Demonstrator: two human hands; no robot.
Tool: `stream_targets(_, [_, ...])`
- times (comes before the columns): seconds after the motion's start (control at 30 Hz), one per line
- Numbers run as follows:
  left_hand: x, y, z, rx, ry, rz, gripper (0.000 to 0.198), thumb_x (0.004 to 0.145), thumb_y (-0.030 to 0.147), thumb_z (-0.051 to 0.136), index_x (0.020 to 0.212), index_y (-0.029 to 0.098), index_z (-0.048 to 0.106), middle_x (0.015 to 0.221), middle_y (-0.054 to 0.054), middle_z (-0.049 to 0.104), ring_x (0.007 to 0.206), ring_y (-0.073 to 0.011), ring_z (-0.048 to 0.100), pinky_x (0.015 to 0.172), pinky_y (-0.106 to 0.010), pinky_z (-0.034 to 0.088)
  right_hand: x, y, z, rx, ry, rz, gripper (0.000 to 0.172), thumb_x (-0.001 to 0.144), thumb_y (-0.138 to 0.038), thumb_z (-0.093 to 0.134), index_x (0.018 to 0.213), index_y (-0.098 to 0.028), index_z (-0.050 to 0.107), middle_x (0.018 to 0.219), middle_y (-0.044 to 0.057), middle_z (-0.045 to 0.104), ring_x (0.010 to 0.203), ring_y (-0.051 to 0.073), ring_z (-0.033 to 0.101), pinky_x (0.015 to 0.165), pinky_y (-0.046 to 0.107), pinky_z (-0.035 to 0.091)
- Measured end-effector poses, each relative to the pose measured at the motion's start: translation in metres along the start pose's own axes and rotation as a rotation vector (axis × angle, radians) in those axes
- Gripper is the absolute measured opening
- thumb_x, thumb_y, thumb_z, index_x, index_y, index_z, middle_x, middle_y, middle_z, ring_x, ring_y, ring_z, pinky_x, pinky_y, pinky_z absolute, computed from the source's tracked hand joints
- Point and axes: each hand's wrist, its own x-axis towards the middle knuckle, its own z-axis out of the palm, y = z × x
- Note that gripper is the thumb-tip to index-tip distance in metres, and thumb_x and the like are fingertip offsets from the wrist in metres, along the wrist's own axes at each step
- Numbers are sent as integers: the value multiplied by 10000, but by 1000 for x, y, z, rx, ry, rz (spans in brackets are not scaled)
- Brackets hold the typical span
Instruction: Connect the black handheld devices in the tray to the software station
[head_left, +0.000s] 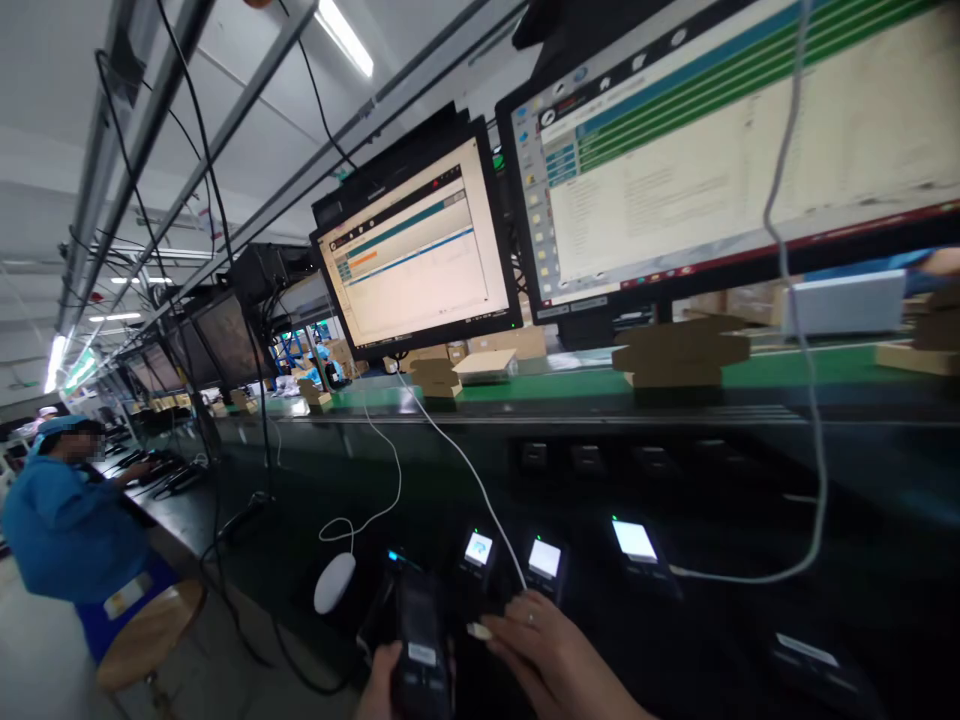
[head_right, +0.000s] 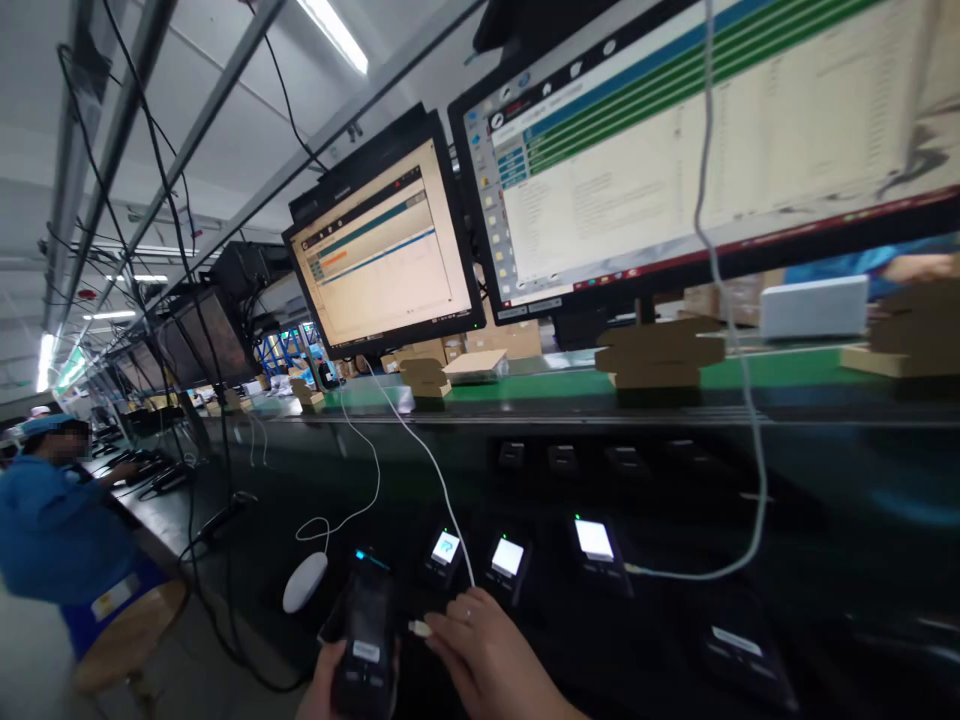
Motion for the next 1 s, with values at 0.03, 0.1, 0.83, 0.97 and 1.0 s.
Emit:
stream_targets(0.03, [-2,2,11,-181,-35,-14,544,612,602,728,918,152,727,1032,-85,691,1034,-227,612,907,-311,478,4,-9,0,13,4,35,290,1008,-170,348,1004,-187,637,792,41,591,748,161,546,716,295,427])
stream_targets(0.1, [-6,8,31,-454,-121,-88,519,567,537,804,917,160,731,1006,-65,701,1001,-199,631,851,-272,510,11,-22,-2,35,11,81,316,997,-153,334,1047,-181,645,805,53,600,770,171,552,727,308,423])
stream_targets(0.83, [-18,21,77,-462,216,-253,627,958,576,366,717,70,647,617,-110,629,527,-166,593,445,-230,445,20,-46,-6,-248,-280,130,92,735,-73,580,721,-162,597,731,19,602,716,168,489,766,347,301])
stream_targets(0.97, [-6,18,58,-252,157,-361,752,961,627,199,704,82,648,638,-126,633,531,-168,591,462,-243,435,11,-42,5,-222,-353,183,38,809,-138,612,800,-174,620,777,15,619,787,176,513,840,360,311])
stream_targets(1.0, [-2,17,49,-106,133,-381,815,958,633,104,722,80,655,664,-139,639,537,-174,595,479,-260,452,7,-38,3,-227,-354,163,24,840,-181,627,861,-188,636,832,18,632,854,190,520,888,376,303])
